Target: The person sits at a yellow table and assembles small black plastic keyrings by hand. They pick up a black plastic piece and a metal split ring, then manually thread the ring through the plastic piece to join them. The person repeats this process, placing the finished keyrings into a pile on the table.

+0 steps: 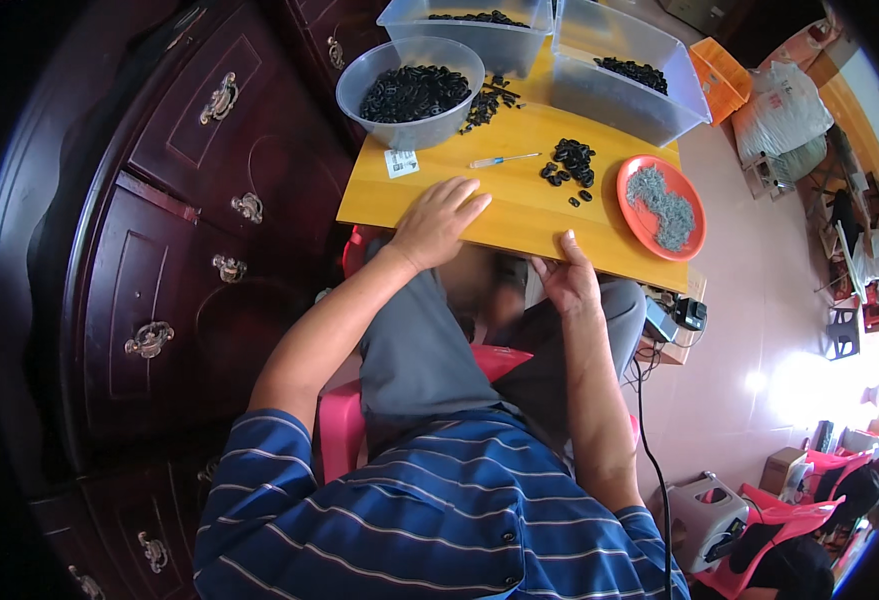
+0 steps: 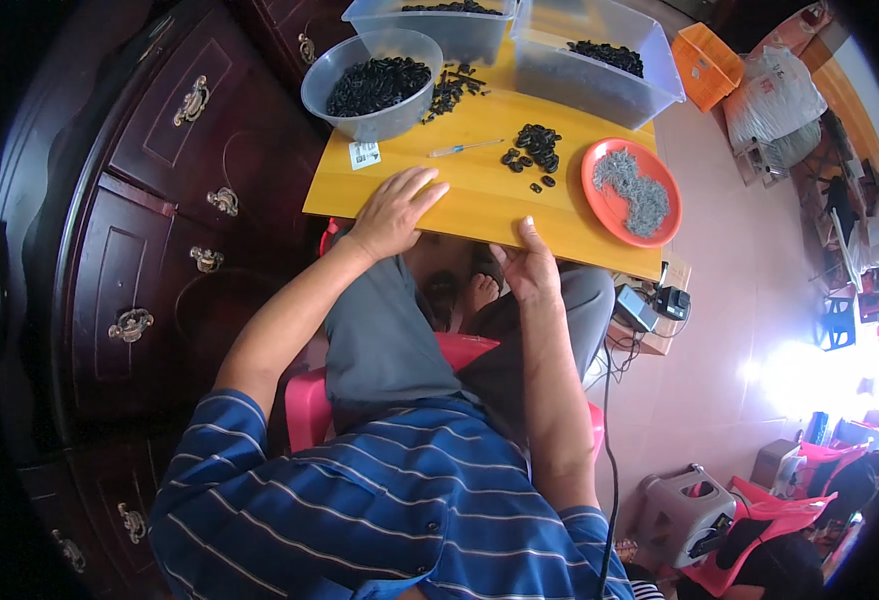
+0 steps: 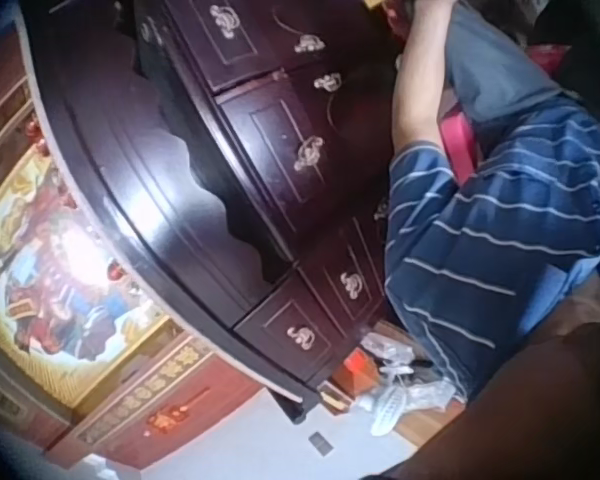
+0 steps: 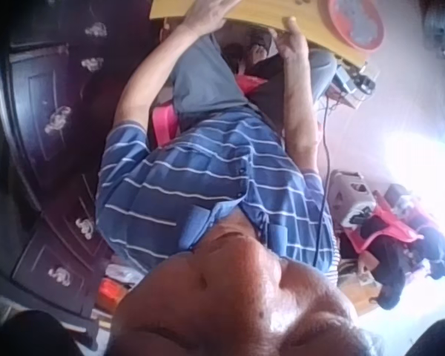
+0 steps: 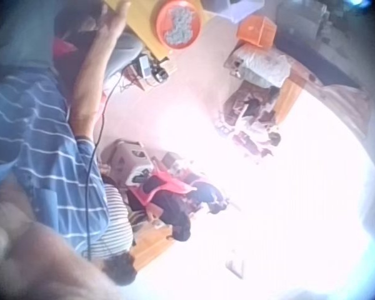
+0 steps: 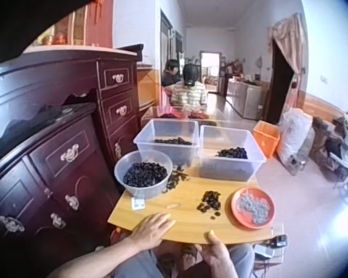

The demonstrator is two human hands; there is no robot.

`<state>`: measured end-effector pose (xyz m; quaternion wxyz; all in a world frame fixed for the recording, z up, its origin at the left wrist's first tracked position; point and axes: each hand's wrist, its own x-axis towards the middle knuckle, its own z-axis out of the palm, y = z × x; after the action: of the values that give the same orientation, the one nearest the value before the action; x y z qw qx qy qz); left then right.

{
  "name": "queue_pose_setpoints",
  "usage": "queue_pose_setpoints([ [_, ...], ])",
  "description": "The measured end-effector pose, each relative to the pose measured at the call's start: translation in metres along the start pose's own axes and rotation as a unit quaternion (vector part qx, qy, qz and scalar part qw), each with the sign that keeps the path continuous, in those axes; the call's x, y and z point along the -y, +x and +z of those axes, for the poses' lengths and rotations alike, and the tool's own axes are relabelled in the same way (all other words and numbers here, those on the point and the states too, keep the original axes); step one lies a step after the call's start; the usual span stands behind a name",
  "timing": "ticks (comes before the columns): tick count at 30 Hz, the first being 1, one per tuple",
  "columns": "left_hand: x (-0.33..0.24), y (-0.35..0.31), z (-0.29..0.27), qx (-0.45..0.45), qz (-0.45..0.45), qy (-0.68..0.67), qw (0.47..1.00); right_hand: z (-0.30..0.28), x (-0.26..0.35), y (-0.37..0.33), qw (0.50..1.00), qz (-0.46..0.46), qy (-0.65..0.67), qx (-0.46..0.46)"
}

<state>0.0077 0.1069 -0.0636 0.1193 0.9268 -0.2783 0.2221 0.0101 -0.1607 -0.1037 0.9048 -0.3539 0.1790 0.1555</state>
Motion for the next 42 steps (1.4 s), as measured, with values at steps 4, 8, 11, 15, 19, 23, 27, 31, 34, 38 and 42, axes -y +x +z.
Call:
queue_pose_setpoints([
  [4, 0.000, 0.000, 0.002, -0.003, -0.006, 0.003, 1.000, -0.003, 0.001, 0.003, 1.000, 0.010, 0.016, 0.000],
  [8, 0.000, -0.003, 0.001, -0.004, -0.009, -0.002, 1.000, -0.002, 0.000, 0.001, 1.000, 0.002, 0.009, -0.014],
  [11, -0.001, -0.002, -0.001, 0.004, -0.015, -0.006, 1.000, -0.001, 0.000, 0.002, 1.000, 0.002, 0.017, -0.017],
  [15, 0.000, -0.002, 0.000, 0.003, -0.011, -0.002, 1.000, -0.004, -0.001, 0.003, 1.000, -0.005, 0.013, 0.010],
  [19, 0.004, -0.005, 0.005, -0.002, -0.007, 0.007, 1.000, -0.001, -0.002, 0.000, 1.000, -0.003, 0.018, 0.004],
  [23, 0.001, -0.004, 0.002, -0.004, -0.007, -0.003, 1.000, 0.000, -0.002, 0.000, 1.000, -0.009, 0.005, 0.004],
  [27, 0.003, -0.005, 0.003, -0.011, -0.008, -0.008, 1.000, -0.002, -0.002, 0.001, 1.000, -0.010, 0.003, 0.007],
  [31, 0.002, -0.003, 0.003, -0.027, -0.002, -0.002, 1.000, -0.001, 0.000, 0.001, 1.000, -0.007, 0.011, -0.004],
  [34, 0.003, -0.004, 0.003, -0.035, -0.004, -0.001, 0.999, -0.001, 0.001, 0.002, 1.000, -0.007, 0.011, -0.005],
  [38, 0.004, -0.005, 0.005, -0.035, -0.006, -0.011, 0.999, 0.002, 0.000, 0.000, 1.000, -0.015, 0.018, -0.021],
  [42, 0.005, -0.006, 0.006, -0.037, -0.010, -0.012, 0.999, 0.008, 0.000, -0.005, 0.999, -0.017, 0.020, -0.018],
])
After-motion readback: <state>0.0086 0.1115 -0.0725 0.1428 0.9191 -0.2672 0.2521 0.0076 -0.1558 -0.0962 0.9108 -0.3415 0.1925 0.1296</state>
